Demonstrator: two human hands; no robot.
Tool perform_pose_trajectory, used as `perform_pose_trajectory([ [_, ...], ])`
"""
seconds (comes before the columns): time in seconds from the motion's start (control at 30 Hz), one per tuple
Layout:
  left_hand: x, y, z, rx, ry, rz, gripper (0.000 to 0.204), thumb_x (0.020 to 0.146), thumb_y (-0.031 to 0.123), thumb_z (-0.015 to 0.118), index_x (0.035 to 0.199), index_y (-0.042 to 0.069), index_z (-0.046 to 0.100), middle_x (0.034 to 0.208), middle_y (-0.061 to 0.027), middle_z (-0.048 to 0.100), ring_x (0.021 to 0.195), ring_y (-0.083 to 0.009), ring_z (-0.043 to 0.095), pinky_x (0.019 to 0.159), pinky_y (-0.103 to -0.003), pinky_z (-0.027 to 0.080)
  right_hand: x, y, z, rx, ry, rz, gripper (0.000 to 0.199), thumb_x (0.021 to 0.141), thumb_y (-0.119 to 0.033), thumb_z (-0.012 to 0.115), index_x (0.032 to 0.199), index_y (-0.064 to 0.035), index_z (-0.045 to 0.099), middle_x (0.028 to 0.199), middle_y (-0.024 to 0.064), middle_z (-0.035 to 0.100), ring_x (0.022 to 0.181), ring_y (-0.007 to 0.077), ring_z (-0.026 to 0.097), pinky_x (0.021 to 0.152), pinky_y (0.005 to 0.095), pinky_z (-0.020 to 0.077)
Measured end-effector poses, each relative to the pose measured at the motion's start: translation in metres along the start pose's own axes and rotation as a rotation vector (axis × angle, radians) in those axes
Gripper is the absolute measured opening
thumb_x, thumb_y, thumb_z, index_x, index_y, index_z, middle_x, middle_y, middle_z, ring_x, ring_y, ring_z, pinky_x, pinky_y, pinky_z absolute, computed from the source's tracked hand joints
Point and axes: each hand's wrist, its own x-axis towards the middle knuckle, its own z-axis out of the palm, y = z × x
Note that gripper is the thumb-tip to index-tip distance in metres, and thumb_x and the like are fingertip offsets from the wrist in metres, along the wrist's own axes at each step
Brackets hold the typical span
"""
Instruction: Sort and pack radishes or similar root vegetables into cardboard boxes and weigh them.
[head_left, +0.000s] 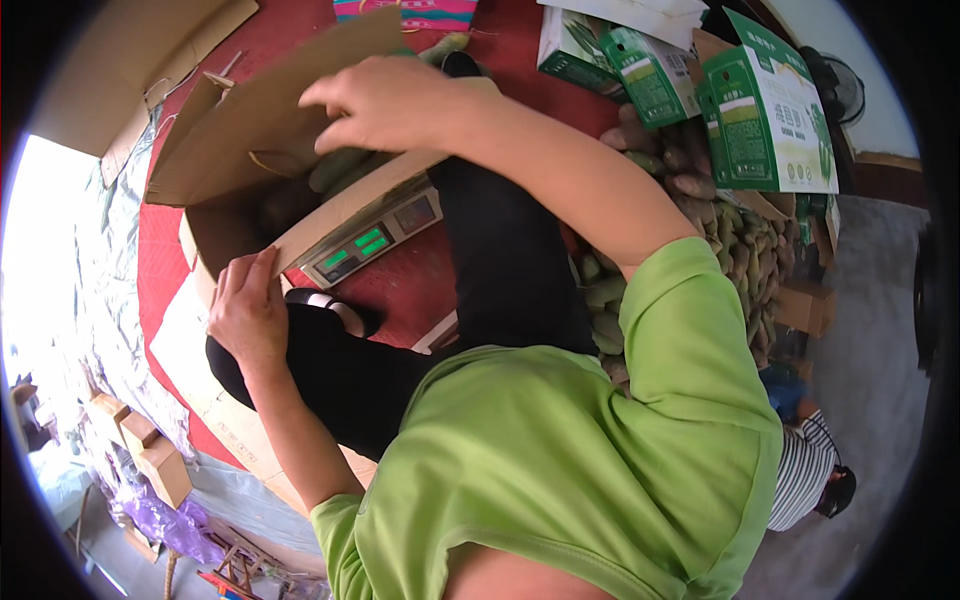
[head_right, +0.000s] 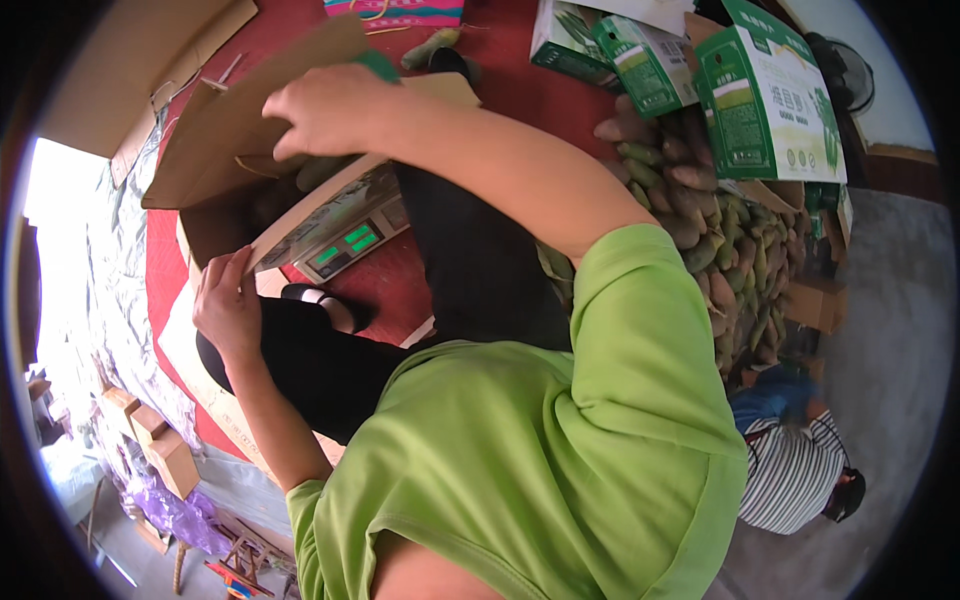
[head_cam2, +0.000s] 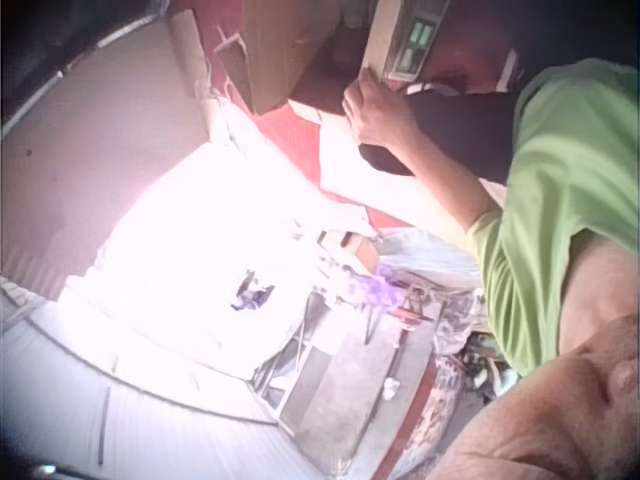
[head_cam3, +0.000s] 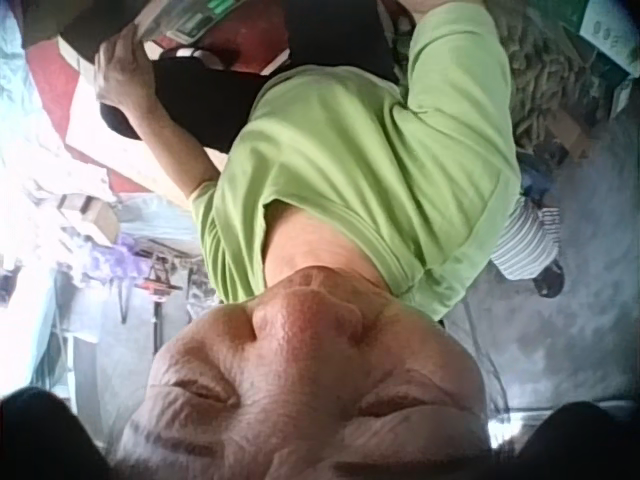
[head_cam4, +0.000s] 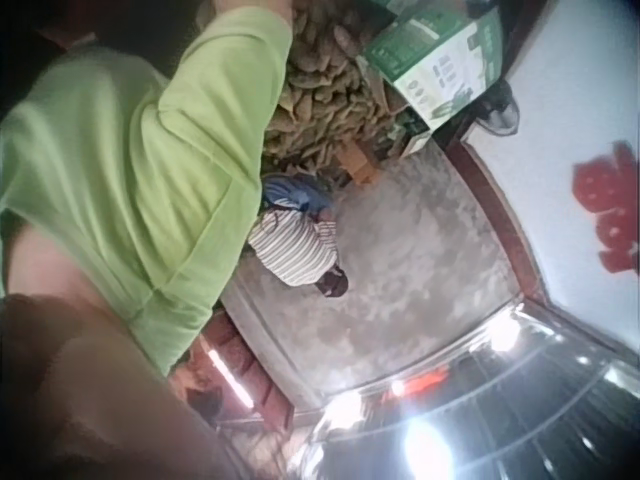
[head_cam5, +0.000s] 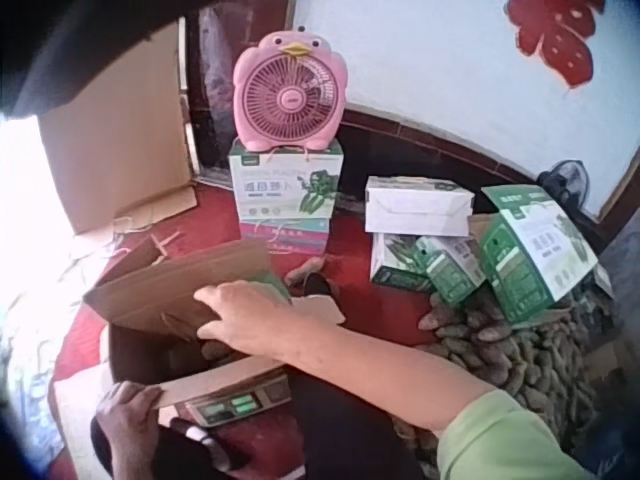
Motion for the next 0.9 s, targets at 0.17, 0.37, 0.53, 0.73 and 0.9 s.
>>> perform_pose_trajectory([
  [0.17,-0.005,-0.004,0.002,0.006,-0.018,-0.020,0.018,0.076,0.010,0.069,0.094,0.016,0.072,0.087,0.0012,0.065,0.081,-0.0198,0.065,0.068,-0.032,0.052,-0.073,0.066,-0.039,0.226,0.214,0.235,0.040,0.084,-0.026,0.066,0.120,-0.0078,0.062,0.098,0.0087,0.069,0.088,0.0176,0.065,0.079,0.0304,0.0504],
  [0.37,-0.004,0.003,0.004,-0.008,-0.024,-0.014,0.021,0.076,0.006,0.068,0.095,0.014,0.072,0.088,0.0004,0.067,0.080,-0.0198,0.066,0.068,-0.031,0.052,-0.233,0.199,0.025,0.195,0.339,0.592,0.037,0.079,-0.025,0.069,0.111,-0.0061,0.065,0.096,0.0129,0.069,0.091,0.0279,0.066,0.081,0.0375,0.0510],
  [0.53,-0.007,0.004,0.004,0.029,-0.037,-0.036,0.025,0.075,0.005,0.069,0.097,0.015,0.072,0.088,0.0013,0.067,0.080,-0.0186,0.066,0.067,-0.030,0.053,-0.361,0.228,0.112,-0.159,-0.153,0.900,0.030,0.077,-0.022,0.068,0.103,-0.0072,0.066,0.103,0.0160,0.067,0.096,0.0364,0.063,0.082,0.0431,0.0516],
  [0.73,-0.006,0.004,0.007,0.043,-0.030,-0.018,0.020,0.078,0.007,0.069,0.096,0.016,0.071,0.090,0.0024,0.068,0.079,-0.0171,0.067,0.066,-0.029,0.054,-0.456,0.211,0.203,0.033,-0.188,1.194,0.038,0.073,-0.024,0.070,0.103,-0.0027,0.065,0.105,0.0189,0.065,0.102,0.0346,0.062,0.089,0.0429,0.0495],
  [0.9,-0.007,0.003,0.007,0.071,-0.015,0.002,0.019,0.079,0.008,0.069,0.096,0.015,0.072,0.090,0.0022,0.068,0.079,-0.0169,0.068,0.065,-0.028,0.054,-0.450,0.178,0.239,0.001,-0.221,1.308,0.052,0.078,-0.030,0.066,0.121,-0.0018,0.052,0.120,0.0198,0.060,0.116,0.0372,0.054,0.095,0.0430,0.0460],
])
